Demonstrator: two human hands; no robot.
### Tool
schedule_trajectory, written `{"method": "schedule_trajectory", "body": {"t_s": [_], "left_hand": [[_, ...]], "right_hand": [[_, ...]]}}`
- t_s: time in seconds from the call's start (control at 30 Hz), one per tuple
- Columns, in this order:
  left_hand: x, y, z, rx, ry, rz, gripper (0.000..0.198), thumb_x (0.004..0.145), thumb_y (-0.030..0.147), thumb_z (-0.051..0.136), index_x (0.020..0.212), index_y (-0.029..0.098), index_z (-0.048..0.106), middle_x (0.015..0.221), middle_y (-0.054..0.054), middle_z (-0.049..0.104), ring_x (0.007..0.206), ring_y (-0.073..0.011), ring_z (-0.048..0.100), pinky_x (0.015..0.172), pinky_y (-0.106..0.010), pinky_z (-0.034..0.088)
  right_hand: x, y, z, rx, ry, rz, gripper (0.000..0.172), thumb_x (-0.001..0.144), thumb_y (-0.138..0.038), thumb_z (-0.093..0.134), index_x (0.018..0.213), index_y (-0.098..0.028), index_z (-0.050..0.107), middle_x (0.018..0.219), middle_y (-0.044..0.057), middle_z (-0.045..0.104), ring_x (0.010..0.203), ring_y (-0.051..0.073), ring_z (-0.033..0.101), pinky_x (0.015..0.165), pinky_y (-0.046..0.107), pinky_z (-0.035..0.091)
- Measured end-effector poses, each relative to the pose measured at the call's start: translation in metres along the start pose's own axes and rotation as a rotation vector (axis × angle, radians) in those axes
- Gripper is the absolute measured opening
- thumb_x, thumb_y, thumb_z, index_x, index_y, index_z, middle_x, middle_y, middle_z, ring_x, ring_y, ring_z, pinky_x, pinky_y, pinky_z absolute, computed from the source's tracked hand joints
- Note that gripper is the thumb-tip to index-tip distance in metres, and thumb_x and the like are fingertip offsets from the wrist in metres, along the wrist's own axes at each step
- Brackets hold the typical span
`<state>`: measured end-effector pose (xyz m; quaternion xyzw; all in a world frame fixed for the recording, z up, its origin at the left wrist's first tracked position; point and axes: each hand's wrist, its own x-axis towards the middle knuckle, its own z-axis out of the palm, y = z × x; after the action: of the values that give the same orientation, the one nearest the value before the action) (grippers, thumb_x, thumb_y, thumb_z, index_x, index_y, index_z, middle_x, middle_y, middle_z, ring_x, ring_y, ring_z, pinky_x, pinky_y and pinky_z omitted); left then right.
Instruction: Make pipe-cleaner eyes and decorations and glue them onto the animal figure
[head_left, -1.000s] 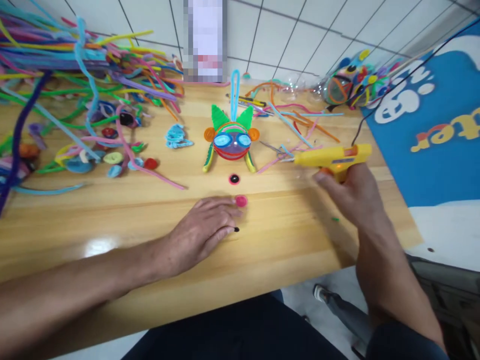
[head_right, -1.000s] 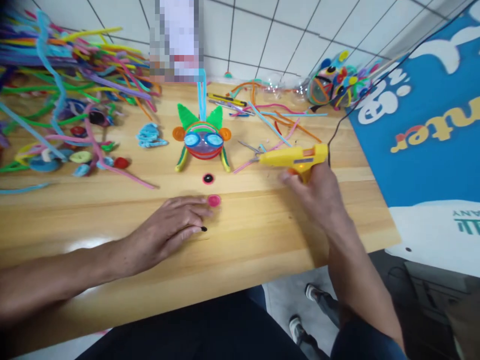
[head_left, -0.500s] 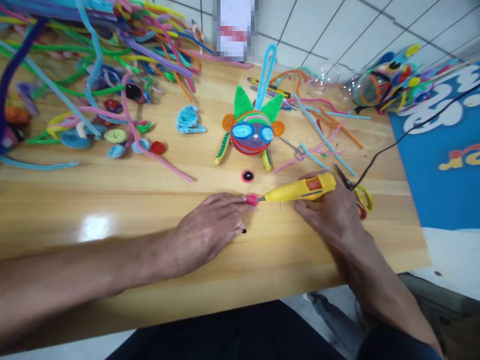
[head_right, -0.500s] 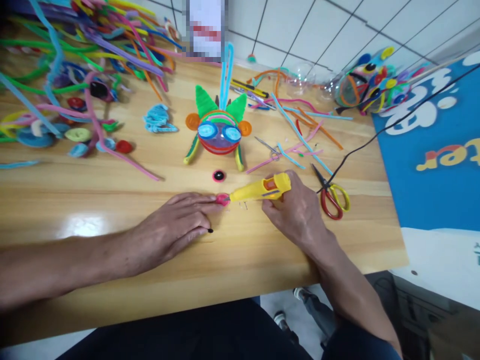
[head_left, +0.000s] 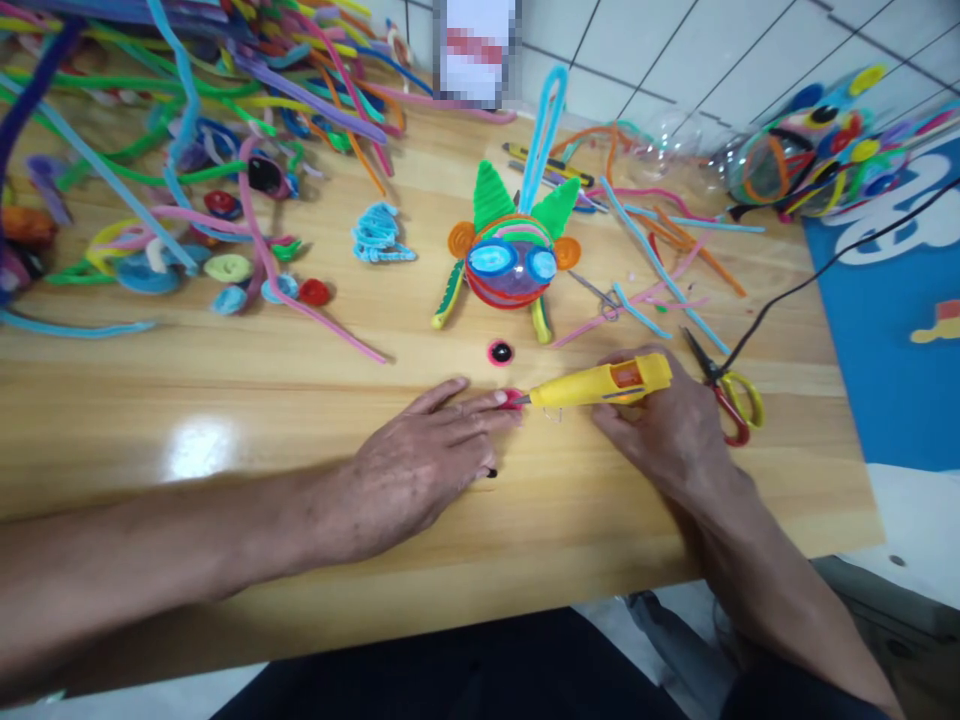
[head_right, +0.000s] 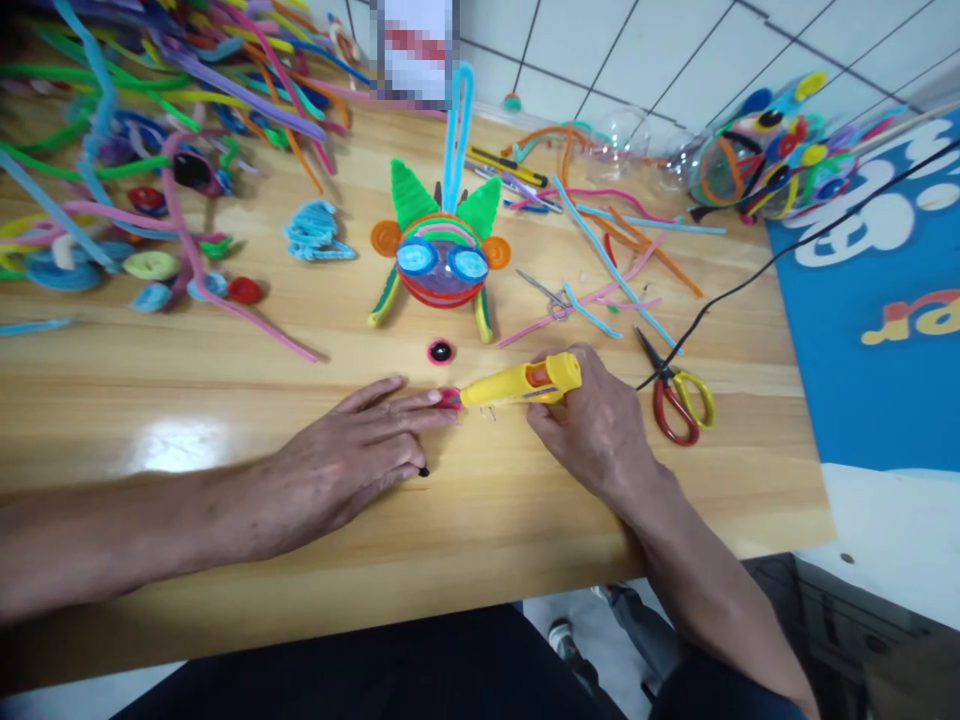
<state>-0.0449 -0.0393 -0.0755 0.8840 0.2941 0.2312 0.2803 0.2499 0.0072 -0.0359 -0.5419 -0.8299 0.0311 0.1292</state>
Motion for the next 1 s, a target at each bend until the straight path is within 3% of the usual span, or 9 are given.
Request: {"method": "schedule_trajectory", "body": {"t_s": [0.3, 1.0], "left_hand": [[-0.0004, -0.0004, 0.0010, -0.002, 0.015, 0.011, 0.020, 0.104, 0.013, 0.046, 0.099, 0.021, 0.064, 0.140, -0.007, 0.071, 0.149, -0.0202, 0.050, 0.133, -0.047, 0.020], [0.0005, 0.0016, -0.0006, -0.073, 0.041, -0.029, 0.022, 0.105, 0.016, 0.045, 0.099, 0.022, 0.065, 0.146, -0.006, 0.067, 0.148, -0.0186, 0.052, 0.133, -0.046, 0.021]], "right_hand": [[0.0003, 0.0031, 0.0001, -0.014, 0.015, -0.014, 0.029, 0.081, -0.025, 0.067, 0.110, -0.025, 0.063, 0.098, 0.008, 0.073, 0.083, 0.028, 0.073, 0.067, 0.036, 0.059], [0.0004, 0.0034, 0.0000, -0.031, 0.013, -0.070, 0.021, 0.088, -0.028, 0.063, 0.109, -0.024, 0.063, 0.095, 0.008, 0.072, 0.084, 0.027, 0.073, 0.066, 0.035, 0.058]]}}
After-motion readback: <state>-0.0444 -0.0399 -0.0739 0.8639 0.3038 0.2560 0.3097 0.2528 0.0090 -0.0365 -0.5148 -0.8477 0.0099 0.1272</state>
